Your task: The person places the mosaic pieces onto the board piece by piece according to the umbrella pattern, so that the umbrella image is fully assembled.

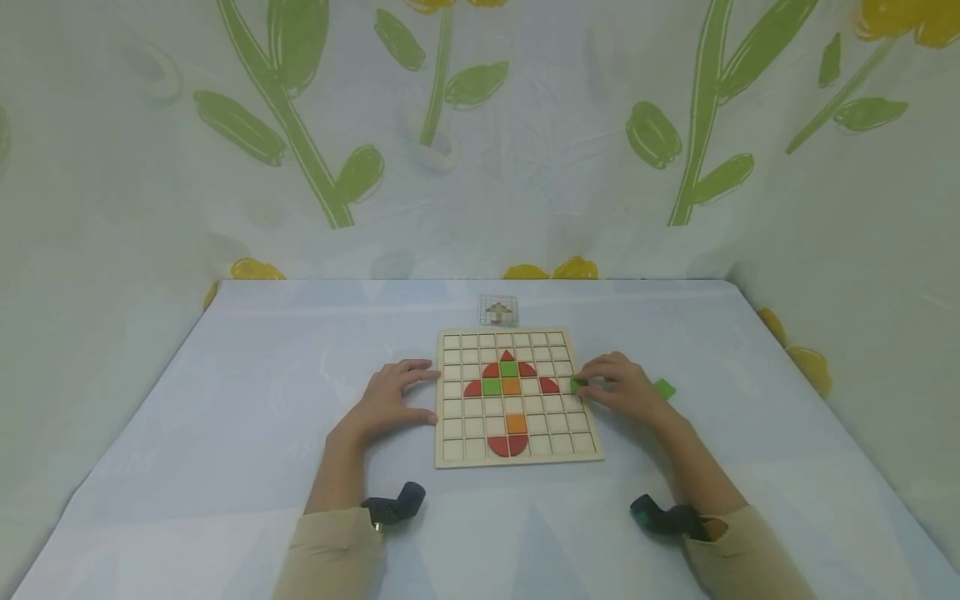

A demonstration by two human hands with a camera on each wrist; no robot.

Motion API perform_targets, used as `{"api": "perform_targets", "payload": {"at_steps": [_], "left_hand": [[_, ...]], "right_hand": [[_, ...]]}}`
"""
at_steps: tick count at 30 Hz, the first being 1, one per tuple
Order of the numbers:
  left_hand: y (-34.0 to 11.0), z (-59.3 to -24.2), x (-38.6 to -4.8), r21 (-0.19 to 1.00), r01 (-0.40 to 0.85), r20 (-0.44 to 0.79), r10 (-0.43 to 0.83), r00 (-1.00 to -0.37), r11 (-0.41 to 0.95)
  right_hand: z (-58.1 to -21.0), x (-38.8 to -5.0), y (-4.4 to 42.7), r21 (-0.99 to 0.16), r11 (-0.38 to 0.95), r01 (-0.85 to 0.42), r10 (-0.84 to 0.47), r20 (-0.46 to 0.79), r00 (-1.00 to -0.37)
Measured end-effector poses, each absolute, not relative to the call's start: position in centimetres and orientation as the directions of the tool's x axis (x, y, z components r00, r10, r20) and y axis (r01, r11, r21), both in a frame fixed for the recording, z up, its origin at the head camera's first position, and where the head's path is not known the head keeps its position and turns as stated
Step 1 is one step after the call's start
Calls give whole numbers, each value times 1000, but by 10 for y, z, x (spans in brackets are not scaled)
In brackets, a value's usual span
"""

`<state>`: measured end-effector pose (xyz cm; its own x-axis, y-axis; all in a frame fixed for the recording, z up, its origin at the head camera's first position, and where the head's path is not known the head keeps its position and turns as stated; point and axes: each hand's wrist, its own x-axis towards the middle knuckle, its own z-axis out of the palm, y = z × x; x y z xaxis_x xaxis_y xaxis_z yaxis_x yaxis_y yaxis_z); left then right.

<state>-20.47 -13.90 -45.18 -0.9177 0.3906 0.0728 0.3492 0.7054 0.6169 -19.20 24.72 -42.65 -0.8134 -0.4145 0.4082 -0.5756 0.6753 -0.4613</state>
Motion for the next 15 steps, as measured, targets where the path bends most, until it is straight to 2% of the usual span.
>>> {"api": "perform_targets", "payload": {"at_steps": [8,15], "left_hand": [[-140,-452,-206,611,361,77,401,-913,704],[-139,-453,-205,620,360,79,401,-913,698]], "right_hand": [[-424,-196,231,-498,661,-561,-420,373,-827],[-427,-203,217,-485,635,-602,-469,377,-799]]}}
